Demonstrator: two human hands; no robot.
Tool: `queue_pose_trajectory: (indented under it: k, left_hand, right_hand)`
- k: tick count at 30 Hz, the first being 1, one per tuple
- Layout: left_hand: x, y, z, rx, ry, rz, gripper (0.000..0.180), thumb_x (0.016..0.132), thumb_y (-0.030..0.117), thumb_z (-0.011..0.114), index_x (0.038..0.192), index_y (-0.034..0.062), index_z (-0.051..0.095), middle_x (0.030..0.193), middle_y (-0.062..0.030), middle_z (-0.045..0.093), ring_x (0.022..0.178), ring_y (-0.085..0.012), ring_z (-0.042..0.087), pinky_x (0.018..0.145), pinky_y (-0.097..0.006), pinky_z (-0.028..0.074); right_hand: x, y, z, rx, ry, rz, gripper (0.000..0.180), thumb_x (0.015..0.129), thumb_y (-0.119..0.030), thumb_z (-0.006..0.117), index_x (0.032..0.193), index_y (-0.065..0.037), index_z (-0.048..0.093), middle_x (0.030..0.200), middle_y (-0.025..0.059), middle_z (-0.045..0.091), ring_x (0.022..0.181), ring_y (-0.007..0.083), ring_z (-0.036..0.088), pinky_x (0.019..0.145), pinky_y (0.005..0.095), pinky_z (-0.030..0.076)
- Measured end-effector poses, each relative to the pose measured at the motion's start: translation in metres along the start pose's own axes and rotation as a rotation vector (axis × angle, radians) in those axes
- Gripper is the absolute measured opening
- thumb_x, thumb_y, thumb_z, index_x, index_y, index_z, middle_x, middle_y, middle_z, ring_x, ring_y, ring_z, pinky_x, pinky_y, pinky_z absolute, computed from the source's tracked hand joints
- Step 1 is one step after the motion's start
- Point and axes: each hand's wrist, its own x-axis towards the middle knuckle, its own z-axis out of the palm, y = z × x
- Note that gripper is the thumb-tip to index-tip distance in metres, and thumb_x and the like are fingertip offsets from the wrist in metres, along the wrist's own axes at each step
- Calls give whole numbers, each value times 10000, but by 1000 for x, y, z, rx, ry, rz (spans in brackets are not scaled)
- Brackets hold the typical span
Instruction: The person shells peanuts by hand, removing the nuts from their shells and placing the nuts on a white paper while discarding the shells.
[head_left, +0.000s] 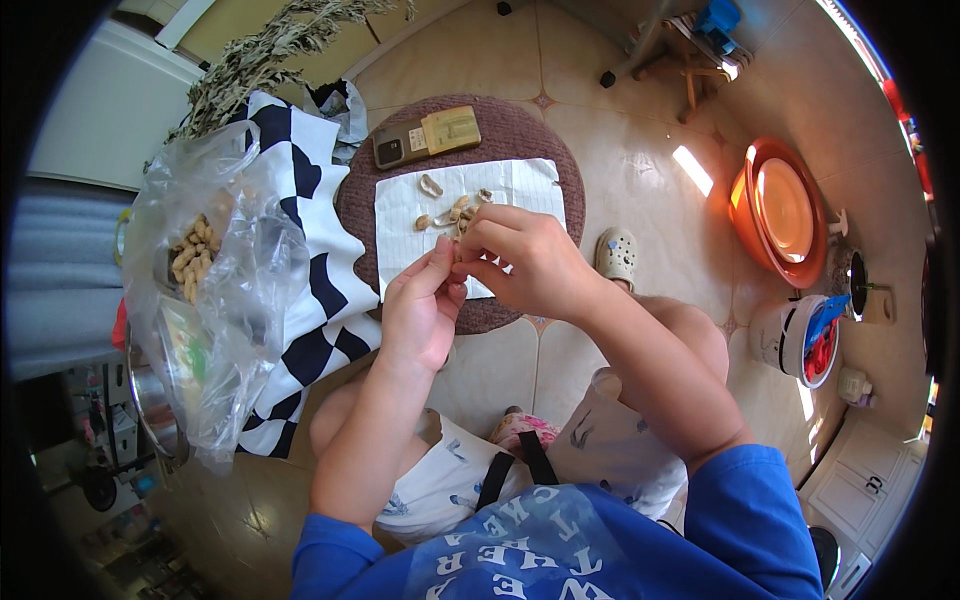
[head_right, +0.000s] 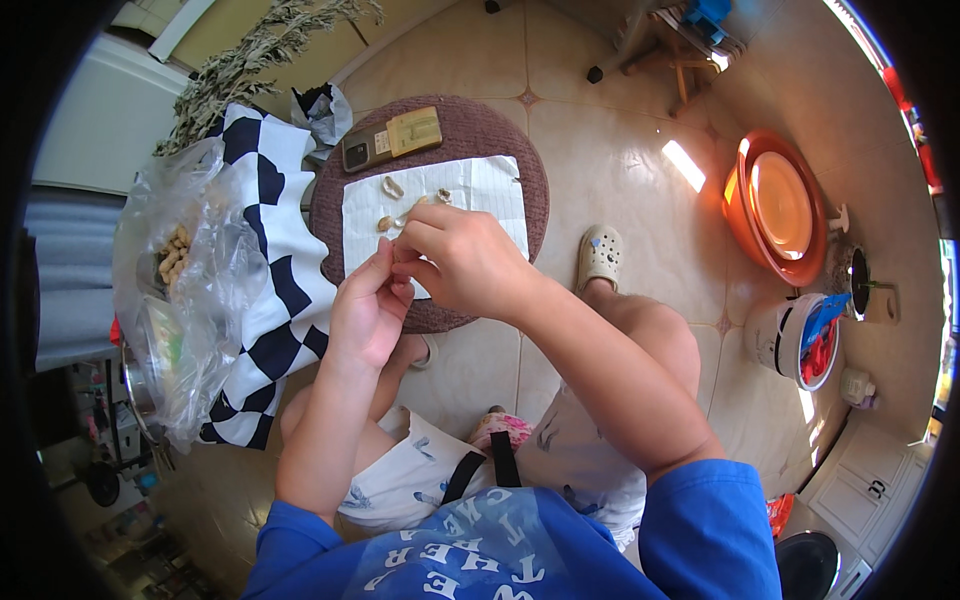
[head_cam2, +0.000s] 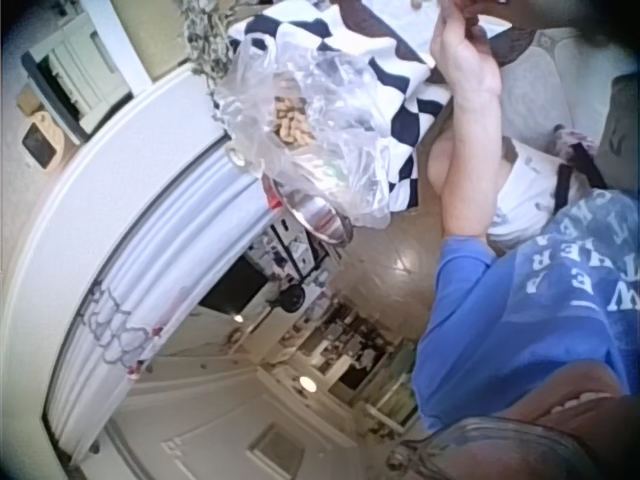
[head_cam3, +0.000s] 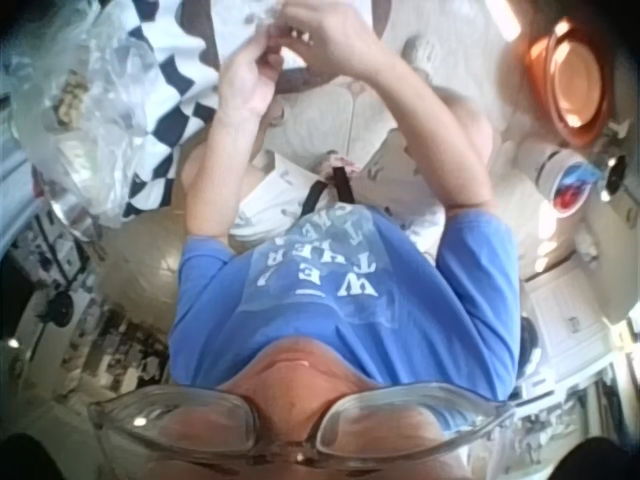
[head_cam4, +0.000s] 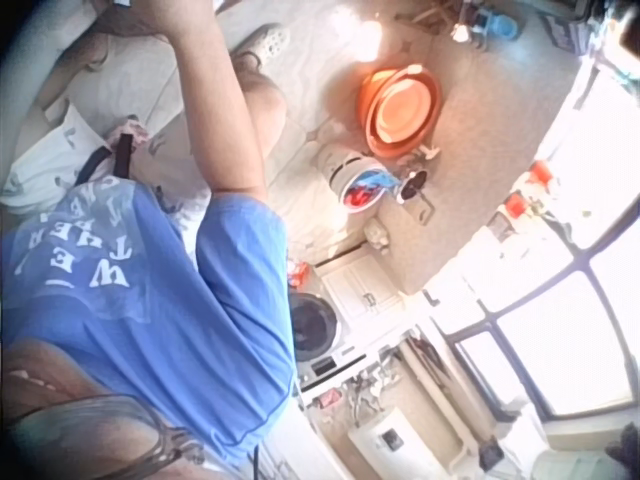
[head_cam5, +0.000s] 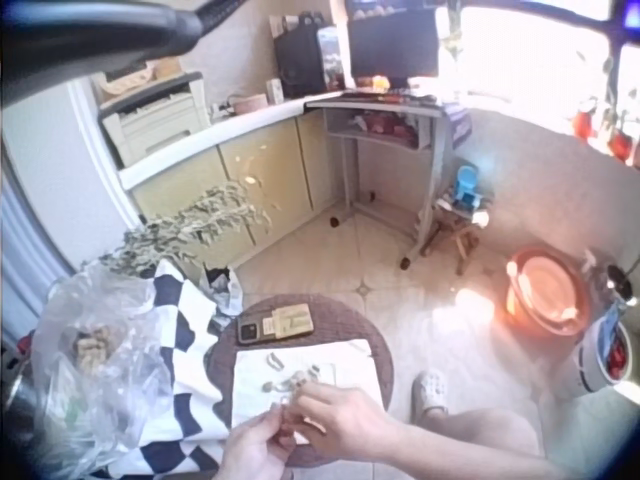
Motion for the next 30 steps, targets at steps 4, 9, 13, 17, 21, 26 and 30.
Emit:
queue_pose_trajectory:
  k: [4, 9, 13, 17, 21, 26, 30]
  left_hand:
    - [3, -7, -3, -72, -30, 23, 224, 941, 249, 632, 1008, 36, 655, 909, -4, 630, 781, -65, 541, 681, -189, 432]
    - [2, -9, 2, -116, -34, 49, 211, 962, 229, 600, 1021, 30, 641, 932, -10, 622, 800, -63, 543, 693, -195, 443]
    - [0, -10, 1, -170, 0, 73, 215, 975, 219, 574, 1022, 17, 632, 952, -27, 632, 786, -77, 541, 726, -196, 459]
    - [8, 11, -18, -195, -55, 123, 208, 957, 210, 603, 1003, 11, 641, 953, -47, 642, 789, -83, 553, 733, -205, 475]
    - [5, 17, -16, -100, -52, 97, 234, 944, 218, 626, 1021, -1, 656, 971, -56, 654, 826, -81, 563, 760, -205, 483]
    - [4, 17, -10, 8, -90, 123, 249, 963, 243, 596, 1038, 14, 659, 980, -51, 667, 827, -68, 564, 787, -201, 485]
    - [4, 18, -6, 47, -42, 84, 229, 963, 224, 592, 1096, 45, 647, 1012, -27, 659, 869, -63, 571, 800, -197, 482]
  right_hand:
    - [-1, 0, 1, 72, 2, 73, 176, 722, 31, 736, 812, -18, 592, 767, 71, 579, 630, 199, 605, 544, 289, 519]
    - [2, -5, 0, 53, -13, 76, 159, 735, -57, 720, 805, -38, 578, 800, 90, 584, 701, 283, 625, 601, 361, 511]
    - [1, -8, 5, 133, -11, 94, 164, 741, -17, 717, 796, -23, 563, 768, 90, 566, 653, 246, 617, 562, 324, 503]
    - [-5, -13, 8, 139, -22, 136, 170, 748, 30, 718, 801, -14, 563, 750, 78, 563, 647, 193, 613, 523, 283, 508]
    - [-5, 1, 7, 60, 67, 223, 171, 742, 65, 695, 855, -8, 590, 817, 87, 635, 698, 167, 643, 553, 269, 533]
    - [1, 14, 10, 8, 149, 483, 196, 775, -3, 712, 964, -11, 664, 880, 85, 691, 732, 149, 655, 583, 257, 534]
    - [10, 7, 9, 276, 128, 619, 300, 868, -243, 710, 1025, 12, 689, 910, 84, 712, 714, 115, 629, 589, 247, 515]
